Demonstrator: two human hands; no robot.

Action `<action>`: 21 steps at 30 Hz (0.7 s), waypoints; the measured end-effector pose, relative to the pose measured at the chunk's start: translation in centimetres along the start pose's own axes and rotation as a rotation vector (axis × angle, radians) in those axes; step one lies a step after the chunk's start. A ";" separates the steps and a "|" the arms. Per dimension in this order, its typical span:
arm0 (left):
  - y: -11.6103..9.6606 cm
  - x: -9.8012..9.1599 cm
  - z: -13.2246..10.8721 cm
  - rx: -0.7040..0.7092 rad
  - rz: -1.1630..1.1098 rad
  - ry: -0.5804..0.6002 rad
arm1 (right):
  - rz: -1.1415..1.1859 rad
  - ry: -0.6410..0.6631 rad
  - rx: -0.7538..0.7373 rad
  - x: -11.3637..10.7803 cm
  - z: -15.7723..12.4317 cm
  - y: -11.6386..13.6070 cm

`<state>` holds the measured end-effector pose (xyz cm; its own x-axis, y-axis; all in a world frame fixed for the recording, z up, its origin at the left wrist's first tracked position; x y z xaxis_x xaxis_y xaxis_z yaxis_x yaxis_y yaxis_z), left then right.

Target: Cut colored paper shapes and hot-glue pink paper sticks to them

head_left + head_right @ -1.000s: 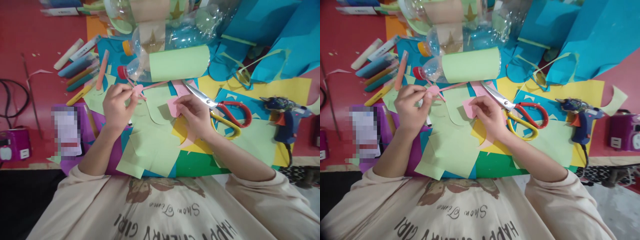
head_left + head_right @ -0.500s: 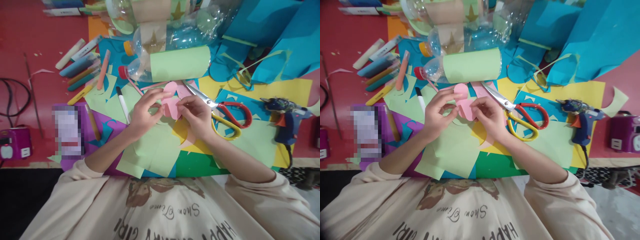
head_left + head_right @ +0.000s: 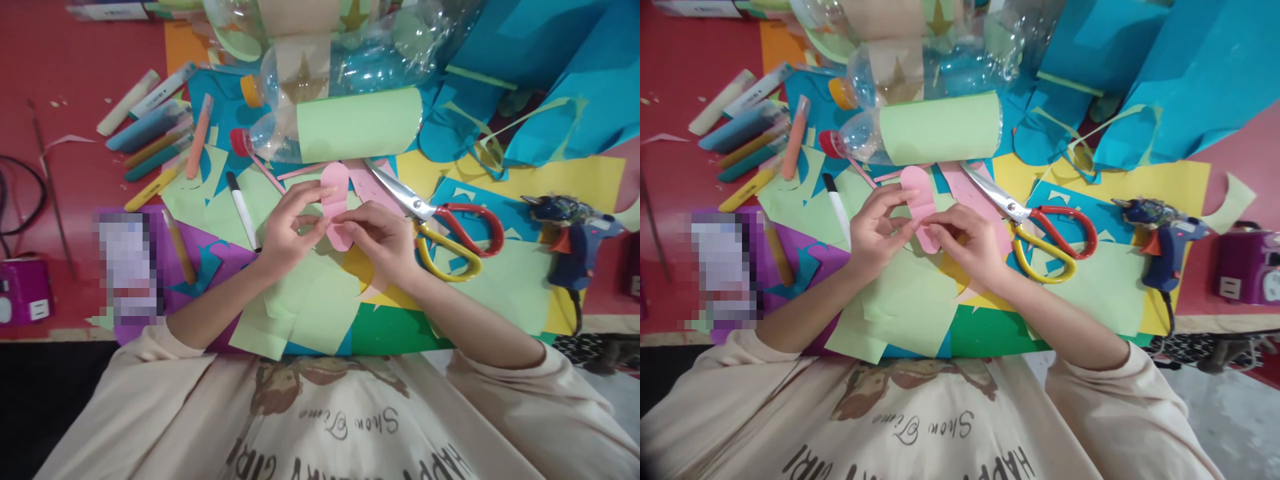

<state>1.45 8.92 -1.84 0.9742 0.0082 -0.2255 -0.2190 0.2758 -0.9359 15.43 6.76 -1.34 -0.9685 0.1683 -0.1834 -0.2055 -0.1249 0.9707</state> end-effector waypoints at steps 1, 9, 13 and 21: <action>0.0 0.0 0.0 -0.002 -0.010 -0.001 | -0.012 0.008 -0.034 0.0 0.0 0.2; -0.1 -0.2 -0.1 -0.018 -0.012 0.016 | -0.025 -0.056 -0.097 -0.4 0.5 0.5; -0.6 0.0 -0.2 0.001 -0.055 0.052 | 0.102 0.032 -0.006 0.0 0.4 -0.4; 0.1 0.3 -0.1 -0.044 -0.055 0.096 | 0.132 0.017 0.112 0.1 0.0 -1.2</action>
<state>1.72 8.83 -2.07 0.9756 -0.0981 -0.1963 -0.1696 0.2309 -0.9581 15.57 6.95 -2.51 -0.9885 0.1411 -0.0549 -0.0604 -0.0353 0.9975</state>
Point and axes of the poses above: each hand's wrist, its own z-axis towards the middle knuckle, its own x-axis out of the palm, y = z × x, the point moved 7 cm from there along z, towards the middle knuckle, and after that the axes turned 15 degrees about -y, right-handed, at the moved point
